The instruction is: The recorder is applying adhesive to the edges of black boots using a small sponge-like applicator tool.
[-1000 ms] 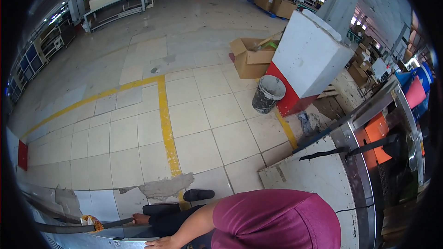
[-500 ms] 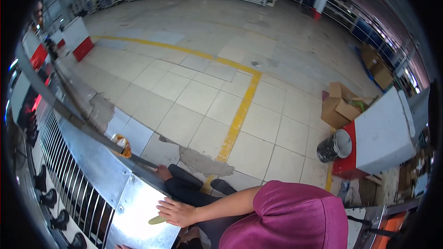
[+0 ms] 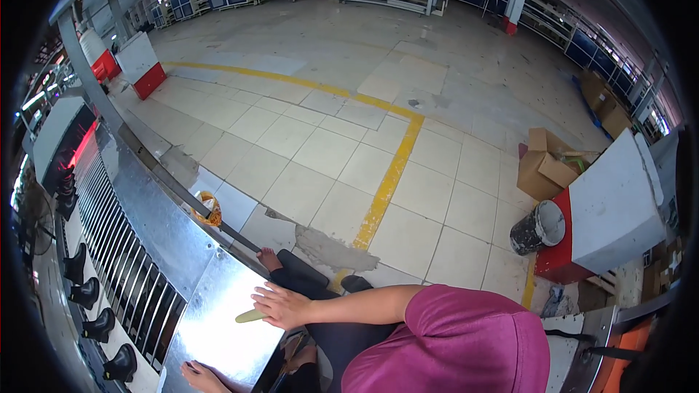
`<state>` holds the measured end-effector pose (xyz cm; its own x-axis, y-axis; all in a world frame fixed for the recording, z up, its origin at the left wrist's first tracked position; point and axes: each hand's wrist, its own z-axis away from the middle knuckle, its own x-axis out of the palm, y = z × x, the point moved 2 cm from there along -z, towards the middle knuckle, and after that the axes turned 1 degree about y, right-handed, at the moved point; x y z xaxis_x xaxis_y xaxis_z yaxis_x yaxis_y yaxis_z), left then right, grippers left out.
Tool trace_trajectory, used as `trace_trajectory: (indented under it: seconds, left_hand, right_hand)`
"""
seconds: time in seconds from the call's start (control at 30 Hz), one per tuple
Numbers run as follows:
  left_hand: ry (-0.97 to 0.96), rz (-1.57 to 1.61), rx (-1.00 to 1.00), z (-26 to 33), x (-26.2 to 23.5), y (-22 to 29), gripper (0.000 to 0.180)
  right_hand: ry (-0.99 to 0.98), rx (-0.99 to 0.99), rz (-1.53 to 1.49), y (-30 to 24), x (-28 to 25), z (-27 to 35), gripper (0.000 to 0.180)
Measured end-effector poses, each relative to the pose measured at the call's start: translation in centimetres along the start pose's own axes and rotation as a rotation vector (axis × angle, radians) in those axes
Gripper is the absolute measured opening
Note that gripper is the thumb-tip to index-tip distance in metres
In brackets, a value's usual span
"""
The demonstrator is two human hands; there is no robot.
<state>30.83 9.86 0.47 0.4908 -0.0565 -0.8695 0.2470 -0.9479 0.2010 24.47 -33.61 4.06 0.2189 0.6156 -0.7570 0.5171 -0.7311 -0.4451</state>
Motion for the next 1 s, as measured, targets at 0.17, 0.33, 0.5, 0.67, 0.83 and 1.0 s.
trace_trajectory:
  seconds: [0.17,0.33,0.5,0.67,0.83,1.0]
  left_hand:
    - [-0.201,-0.034,0.026,0.4,2.4,1.2,0.055]
    - [-0.297,-0.088,0.044,1.7,0.8,1.5,0.056]
    - [-0.274,-0.059,0.020,4.1,0.5,1.7,0.055]
    - [-0.246,-0.133,-0.004,5.6,0.0,2.1,0.056]
    - [-0.230,-0.156,-0.043,6.5,-1.4,3.2,0.055]
    - [-0.230,-0.045,-0.040,6.2,-1.8,5.2,0.051]
  right_hand:
    - [0.047,-0.012,0.134,1.4,-0.6,1.1,0.044]
    - [0.046,-0.027,0.121,0.9,-0.3,0.9,0.047]
    - [0.042,-0.031,0.133,0.4,-0.2,1.0,0.047]
    - [0.015,-0.014,0.117,0.7,-0.5,1.2,0.047]
    - [0.010,-0.015,0.097,0.8,-0.5,0.8,0.046]
    - [0.011,-0.014,0.138,1.7,-1.4,1.0,0.046]
